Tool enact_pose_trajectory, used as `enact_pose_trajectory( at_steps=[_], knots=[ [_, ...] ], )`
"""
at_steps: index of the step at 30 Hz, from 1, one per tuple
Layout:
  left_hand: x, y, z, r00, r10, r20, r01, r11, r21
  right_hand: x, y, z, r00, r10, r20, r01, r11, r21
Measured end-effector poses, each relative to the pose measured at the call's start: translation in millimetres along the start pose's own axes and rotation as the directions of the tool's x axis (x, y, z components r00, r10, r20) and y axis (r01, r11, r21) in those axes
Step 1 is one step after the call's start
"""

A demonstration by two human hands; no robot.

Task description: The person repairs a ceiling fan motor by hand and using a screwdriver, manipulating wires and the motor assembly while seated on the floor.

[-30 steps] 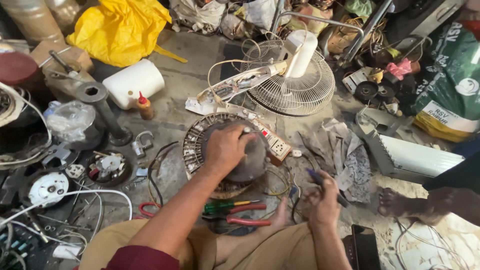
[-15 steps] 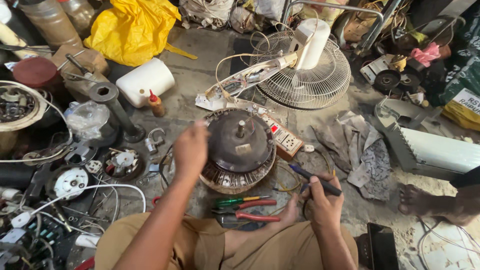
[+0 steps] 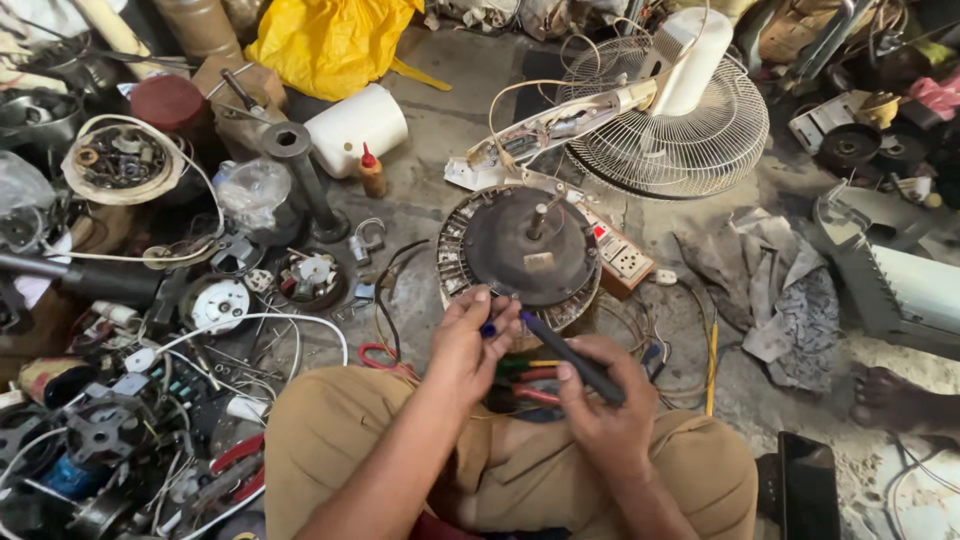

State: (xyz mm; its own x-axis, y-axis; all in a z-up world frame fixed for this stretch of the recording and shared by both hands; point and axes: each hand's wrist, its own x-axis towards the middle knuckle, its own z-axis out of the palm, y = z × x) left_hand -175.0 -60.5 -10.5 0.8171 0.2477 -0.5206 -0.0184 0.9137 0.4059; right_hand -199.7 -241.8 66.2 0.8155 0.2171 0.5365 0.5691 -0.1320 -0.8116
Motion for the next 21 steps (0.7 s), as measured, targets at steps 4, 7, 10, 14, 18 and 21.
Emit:
enact_pose_trajectory(
  at_steps=[4, 7, 10, 14, 18, 21],
  knots=[
    [-2.0, -10.0, 6.4, 1.0, 0.018, -0.007, -0.018, 0.999, -0.042, 0.4, -13.4, 1.0, 0.998, -0.057, 0.041, 0.062, 0.987, -0.15],
    [-2.0, -9.8, 4.9, 0.999, 0.051, -0.016, -0.052, 0.995, -0.083, -1.5, -12.8, 3.4, 0.996, -0.052, 0.072, 0.066, 0.976, -0.205],
    [-3.8, -12.4, 3.3, 0.998, 0.059, -0.021, -0.06, 0.996, -0.063, -3.0, -10.1, 5.6, 0.994, 0.009, 0.11, 0.021, 0.964, -0.266],
    [-10.7, -23.0, 2.8, 0.999, 0.036, -0.011, -0.037, 0.998, -0.056, -6.4, -4.1, 11.1, 0.977, -0.056, 0.207, 0.131, 0.919, -0.373],
    [-24.2, -37.4, -3.9, 0.992, 0.119, -0.049, -0.109, 0.979, 0.17, -22.5, 17.7, 9.9, 0.968, -0.036, 0.248, 0.155, 0.864, -0.479],
    [-23.0, -44.4, -13.6, 0.983, 0.161, -0.092, -0.13, 0.951, 0.282, -41.5, 46.9, 17.9, 0.989, 0.028, 0.144, 0.032, 0.914, -0.404]
  ],
)
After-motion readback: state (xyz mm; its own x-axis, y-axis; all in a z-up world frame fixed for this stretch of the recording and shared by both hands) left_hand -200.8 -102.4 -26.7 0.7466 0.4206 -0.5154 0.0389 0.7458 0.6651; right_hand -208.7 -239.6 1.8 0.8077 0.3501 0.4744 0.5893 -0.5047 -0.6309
